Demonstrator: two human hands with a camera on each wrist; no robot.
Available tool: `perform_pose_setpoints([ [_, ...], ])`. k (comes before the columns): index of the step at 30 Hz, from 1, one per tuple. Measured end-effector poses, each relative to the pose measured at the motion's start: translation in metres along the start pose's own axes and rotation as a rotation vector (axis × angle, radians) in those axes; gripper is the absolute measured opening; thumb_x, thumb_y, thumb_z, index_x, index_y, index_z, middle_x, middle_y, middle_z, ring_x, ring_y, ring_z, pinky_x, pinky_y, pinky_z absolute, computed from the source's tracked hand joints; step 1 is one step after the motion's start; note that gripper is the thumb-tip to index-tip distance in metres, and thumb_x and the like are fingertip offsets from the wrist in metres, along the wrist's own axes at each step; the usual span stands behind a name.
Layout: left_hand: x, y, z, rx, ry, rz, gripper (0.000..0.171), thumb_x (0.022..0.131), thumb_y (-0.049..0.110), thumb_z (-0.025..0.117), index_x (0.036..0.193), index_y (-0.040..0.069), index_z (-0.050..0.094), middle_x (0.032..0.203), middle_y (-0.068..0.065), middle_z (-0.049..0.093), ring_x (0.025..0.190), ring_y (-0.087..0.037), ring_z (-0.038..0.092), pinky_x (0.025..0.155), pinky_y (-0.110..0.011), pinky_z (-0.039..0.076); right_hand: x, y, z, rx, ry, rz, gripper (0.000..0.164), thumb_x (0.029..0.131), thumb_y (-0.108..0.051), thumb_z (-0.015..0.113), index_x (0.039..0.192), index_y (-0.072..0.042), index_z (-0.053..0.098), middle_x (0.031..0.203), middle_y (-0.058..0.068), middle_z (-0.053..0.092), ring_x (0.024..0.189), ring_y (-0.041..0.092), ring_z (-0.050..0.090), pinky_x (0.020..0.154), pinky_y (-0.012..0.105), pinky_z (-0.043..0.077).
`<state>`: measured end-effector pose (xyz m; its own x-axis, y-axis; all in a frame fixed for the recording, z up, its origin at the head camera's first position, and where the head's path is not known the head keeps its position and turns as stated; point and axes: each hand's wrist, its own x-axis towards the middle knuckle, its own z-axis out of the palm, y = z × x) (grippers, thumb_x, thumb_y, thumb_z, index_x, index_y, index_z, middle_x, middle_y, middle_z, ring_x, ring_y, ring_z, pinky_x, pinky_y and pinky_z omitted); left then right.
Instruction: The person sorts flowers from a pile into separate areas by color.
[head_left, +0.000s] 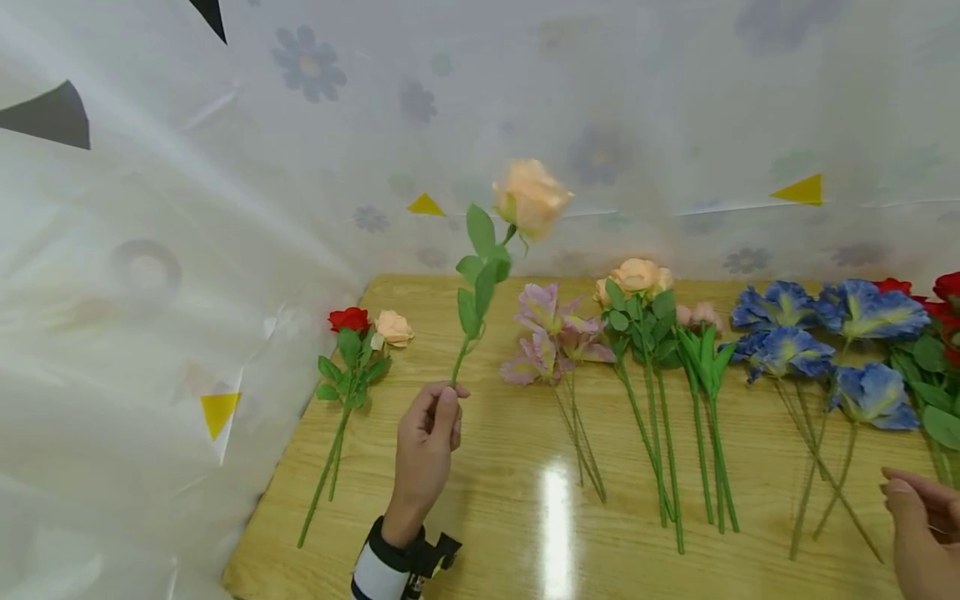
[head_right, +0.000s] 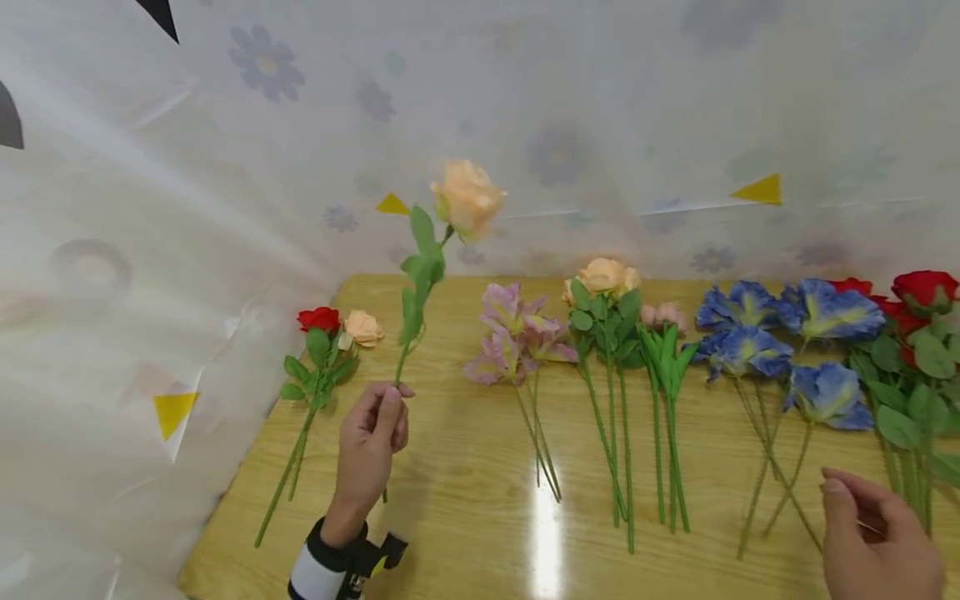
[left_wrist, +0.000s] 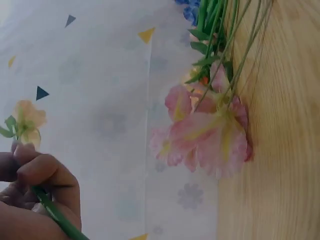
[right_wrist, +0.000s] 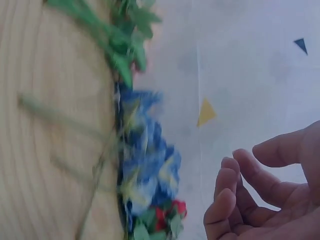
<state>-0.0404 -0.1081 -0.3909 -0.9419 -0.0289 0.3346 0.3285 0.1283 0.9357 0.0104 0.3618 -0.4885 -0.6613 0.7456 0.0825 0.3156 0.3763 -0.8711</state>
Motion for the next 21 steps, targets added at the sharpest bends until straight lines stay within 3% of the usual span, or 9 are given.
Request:
perform_pose_setpoints([
  [2,-0.001,-0.001,0.008,-0.069,-0.086,0.005,0.024,0.108,0.016,0.04,0.106,-0.001,0.058,0.074,-0.018,0.05,0.061,-0.008,0.048,0.052,-0.022,0.042,-0.029,-0.047,0.0,-0.104,-0.102,0.058,0.031,0.106,-0.036,0.043,0.129,-0.027,0.061,0.079,-0.043,0.036,0.071,-0.022,0.035,0.068,0.013,0.032],
  [4,-0.004,-0.003,0.019,-0.151,-0.184,0.016,0.024,0.108,0.013,0.04,0.108,-0.004,0.055,0.083,-0.024,0.053,0.071,-0.007,0.054,0.06,-0.021,0.047,-0.046,-0.072,0.005,-0.142,-0.243,0.058,0.035,0.106,-0.037,0.043,0.13,-0.018,0.06,0.08,-0.041,0.041,0.071,-0.022,0.04,0.066,0.012,0.038],
  [6,-0.007,-0.004,0.031,-0.249,-0.291,0.012,0.023,0.108,0.01,0.04,0.111,-0.008,0.053,0.09,-0.028,0.055,0.08,-0.007,0.058,0.069,-0.022,0.053,-0.056,-0.081,0.011,-0.162,-0.386,-0.02,0.043,0.105,-0.038,0.046,0.132,-0.008,0.059,0.083,-0.035,0.054,0.072,-0.02,0.048,0.062,0.012,0.044],
  [8,-0.011,-0.005,0.043,-0.333,-0.387,-0.009,0.024,0.107,0.009,0.041,0.113,-0.012,0.052,0.098,-0.03,0.056,0.088,-0.007,0.062,0.077,-0.026,0.056,-0.064,-0.085,0.02,-0.156,-0.574,-0.1,0.046,0.104,-0.041,0.046,0.133,-0.007,0.058,0.097,-0.018,0.067,0.078,-0.016,0.055,0.065,0.015,0.05],
  [10,-0.014,-0.005,0.052,-0.397,-0.463,-0.039,0.025,0.106,0.008,0.043,0.115,-0.014,0.051,0.104,-0.034,0.055,0.094,-0.008,0.064,0.085,-0.032,0.058,-0.072,-0.088,0.029,-0.139,-0.742,-0.176,0.047,0.104,-0.044,0.046,0.135,-0.009,0.056,0.114,-0.002,0.069,0.087,-0.012,0.058,0.07,0.02,0.053],
  [12,-0.016,-0.003,0.058,-0.421,-0.512,-0.088,0.026,0.106,0.011,0.046,0.115,-0.013,0.052,0.109,-0.036,0.055,0.098,-0.008,0.065,0.09,-0.034,0.056,-0.082,-0.097,0.038,-0.128,-0.873,-0.218,0.048,0.104,-0.046,0.045,0.136,-0.012,0.054,0.126,0.008,0.064,0.094,-0.01,0.058,0.074,0.022,0.053],
  [14,-0.018,-0.001,0.063,-0.421,-0.55,-0.093,0.026,0.105,0.011,0.047,0.115,-0.012,0.054,0.11,-0.039,0.054,0.101,-0.007,0.064,0.093,-0.035,0.055,-0.094,-0.107,0.047,-0.089,-0.975,-0.232,0.046,0.104,-0.045,0.047,0.136,-0.013,0.053,0.131,0.008,0.062,0.101,-0.003,0.061,0.078,0.023,0.053],
  [16,-0.021,-0.001,0.068,-0.391,-0.57,-0.072,0.024,0.104,0.01,0.049,0.114,-0.01,0.056,0.111,-0.037,0.055,0.102,-0.005,0.062,0.094,-0.031,0.054,-0.106,-0.114,0.055,-0.018,-1.078,-0.266,0.043,0.105,-0.04,0.047,0.136,-0.012,0.053,0.133,0.009,0.061,0.107,0.003,0.062,0.082,0.023,0.053],
  [21,-0.026,-0.002,0.077,-0.306,-0.563,0.023,0.019,0.103,0.007,0.052,0.113,-0.007,0.06,0.111,-0.029,0.059,0.105,-0.006,0.06,0.091,-0.029,0.053,-0.13,-0.119,0.07,0.273,-1.443,-0.292,0.043,0.109,-0.024,0.038,0.147,-0.003,0.039,0.146,0.025,0.047,0.122,-0.002,0.055,0.095,0.023,0.051],
])
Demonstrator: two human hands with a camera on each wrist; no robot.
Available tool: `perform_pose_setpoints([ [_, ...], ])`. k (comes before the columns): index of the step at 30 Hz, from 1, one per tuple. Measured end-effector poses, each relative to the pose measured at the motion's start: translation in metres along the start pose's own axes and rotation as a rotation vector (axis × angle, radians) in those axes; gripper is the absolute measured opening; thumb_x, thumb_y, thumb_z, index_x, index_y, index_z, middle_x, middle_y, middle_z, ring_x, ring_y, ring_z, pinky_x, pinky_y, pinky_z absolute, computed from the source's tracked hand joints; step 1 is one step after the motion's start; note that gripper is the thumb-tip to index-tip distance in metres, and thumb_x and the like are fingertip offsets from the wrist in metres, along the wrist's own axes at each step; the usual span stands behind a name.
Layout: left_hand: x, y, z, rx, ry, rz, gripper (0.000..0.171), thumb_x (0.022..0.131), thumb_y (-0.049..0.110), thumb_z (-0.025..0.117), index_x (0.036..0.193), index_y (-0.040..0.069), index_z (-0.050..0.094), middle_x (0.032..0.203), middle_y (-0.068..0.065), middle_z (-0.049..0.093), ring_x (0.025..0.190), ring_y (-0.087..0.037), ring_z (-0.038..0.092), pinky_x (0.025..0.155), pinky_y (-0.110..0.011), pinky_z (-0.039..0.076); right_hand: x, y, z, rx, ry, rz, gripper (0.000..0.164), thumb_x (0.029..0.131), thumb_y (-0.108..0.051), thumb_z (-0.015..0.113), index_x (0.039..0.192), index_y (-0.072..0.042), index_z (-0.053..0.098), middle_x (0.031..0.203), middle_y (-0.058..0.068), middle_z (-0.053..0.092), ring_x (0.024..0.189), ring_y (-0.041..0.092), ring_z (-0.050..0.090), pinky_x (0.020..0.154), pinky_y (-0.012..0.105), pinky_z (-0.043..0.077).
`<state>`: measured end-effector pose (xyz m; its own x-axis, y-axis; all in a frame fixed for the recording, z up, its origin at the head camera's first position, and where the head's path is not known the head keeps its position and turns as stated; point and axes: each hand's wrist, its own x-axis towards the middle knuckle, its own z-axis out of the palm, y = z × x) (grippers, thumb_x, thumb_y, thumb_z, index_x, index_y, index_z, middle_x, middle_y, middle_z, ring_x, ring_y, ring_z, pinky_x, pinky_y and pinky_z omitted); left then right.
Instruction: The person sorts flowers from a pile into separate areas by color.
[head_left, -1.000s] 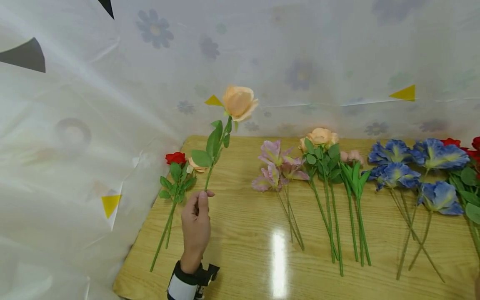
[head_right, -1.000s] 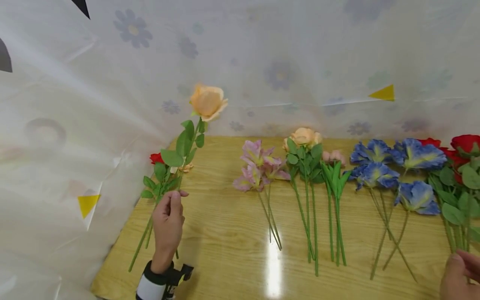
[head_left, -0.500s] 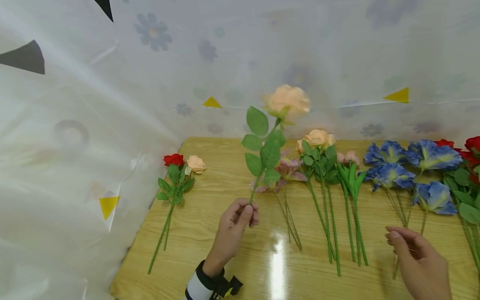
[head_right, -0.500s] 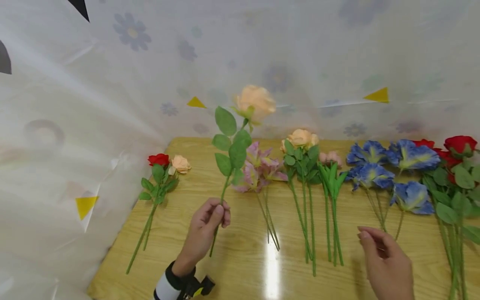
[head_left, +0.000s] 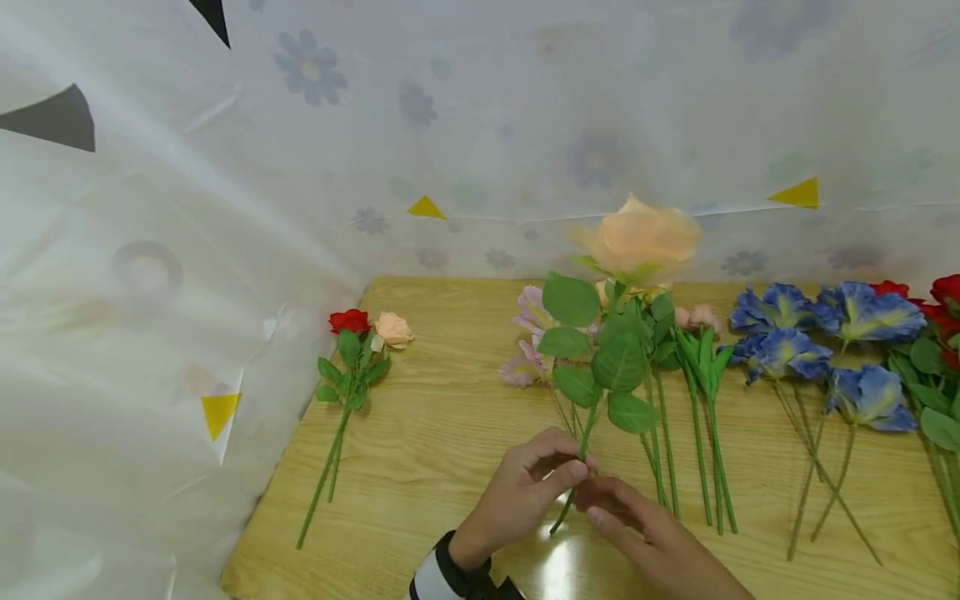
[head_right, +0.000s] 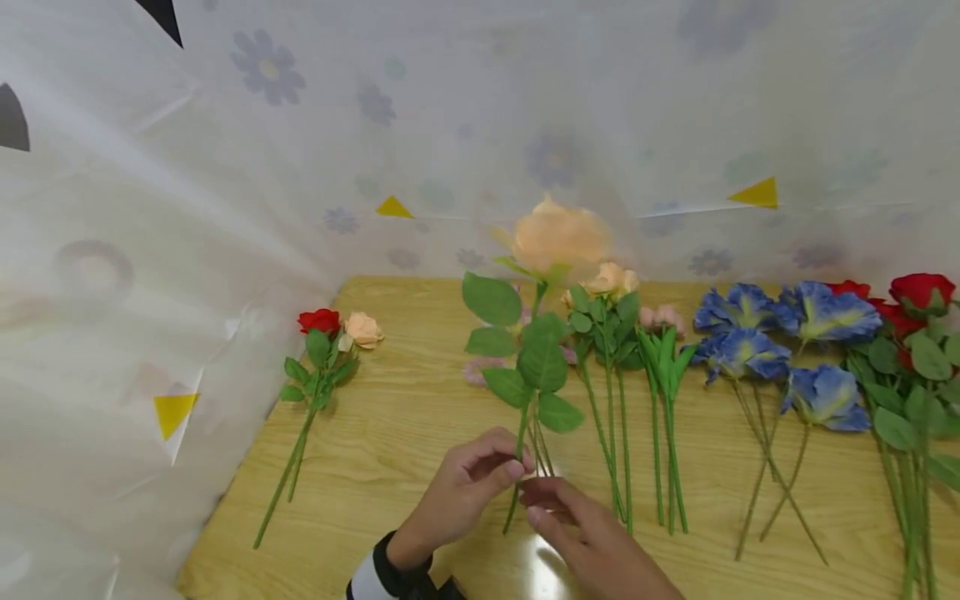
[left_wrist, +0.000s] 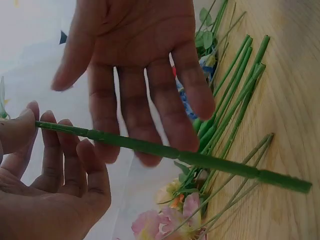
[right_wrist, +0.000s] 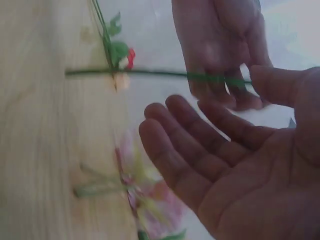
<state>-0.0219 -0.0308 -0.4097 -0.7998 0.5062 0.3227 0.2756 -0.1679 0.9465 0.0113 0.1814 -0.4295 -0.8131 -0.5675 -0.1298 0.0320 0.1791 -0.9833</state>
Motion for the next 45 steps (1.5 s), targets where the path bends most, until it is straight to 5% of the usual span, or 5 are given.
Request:
perform_pose_setpoints([
  [6,0.0,0.0,0.004,0.003,-0.005,-0.003,0.021,0.102,0.009,0.054,0.115,-0.006,0.061,0.112,-0.027,0.059,0.107,-0.009,0.061,0.094,-0.033,0.053,0.007,0.002,0.02,0.023,-0.042,-0.221,0.04,0.11,-0.009,0.028,0.147,-0.011,0.041,0.147,0.017,0.049,0.129,0.0,0.051,0.1,0.023,0.048],
  [17,0.0,0.004,-0.008,0.125,0.039,-0.008,0.017,0.101,0.013,0.057,0.113,0.006,0.067,0.113,-0.015,0.063,0.108,-0.01,0.058,0.096,-0.034,0.051,0.018,0.006,0.041,0.045,0.141,-0.5,0.028,0.104,0.01,0.024,0.109,-0.002,0.048,0.081,0.009,0.051,0.067,0.018,0.052,0.062,0.028,0.05],
  [23,-0.01,0.007,-0.036,0.371,0.142,-0.143,0.023,0.1,0.027,0.061,0.122,0.02,0.065,0.119,0.0,0.061,0.108,-0.013,0.059,0.096,-0.038,0.05,0.014,0.001,0.041,-0.05,0.372,-0.435,0.027,0.105,0.008,0.028,0.102,-0.007,0.052,0.069,0.004,0.039,0.051,0.018,0.035,0.045,0.024,0.037],
  [35,-0.085,0.01,-0.145,0.746,0.723,-0.543,0.037,0.1,0.021,0.061,0.132,0.004,0.056,0.134,-0.019,0.047,0.122,-0.034,0.049,0.098,-0.051,0.044,-0.02,0.006,-0.012,-0.27,0.8,-0.206,0.024,0.107,-0.007,0.036,0.103,-0.003,0.059,0.068,-0.004,0.041,0.05,0.012,0.033,0.048,0.027,0.032],
  [45,-0.117,0.007,-0.186,0.945,0.732,-0.881,0.056,0.098,0.025,0.057,0.142,-0.006,0.041,0.137,-0.04,0.037,0.123,-0.059,0.038,0.093,-0.07,0.036,-0.05,0.013,-0.06,-0.265,1.151,0.098,0.028,0.107,-0.026,0.042,0.1,-0.011,0.064,0.062,-0.005,0.043,0.043,0.014,0.03,0.043,0.031,0.027],
])
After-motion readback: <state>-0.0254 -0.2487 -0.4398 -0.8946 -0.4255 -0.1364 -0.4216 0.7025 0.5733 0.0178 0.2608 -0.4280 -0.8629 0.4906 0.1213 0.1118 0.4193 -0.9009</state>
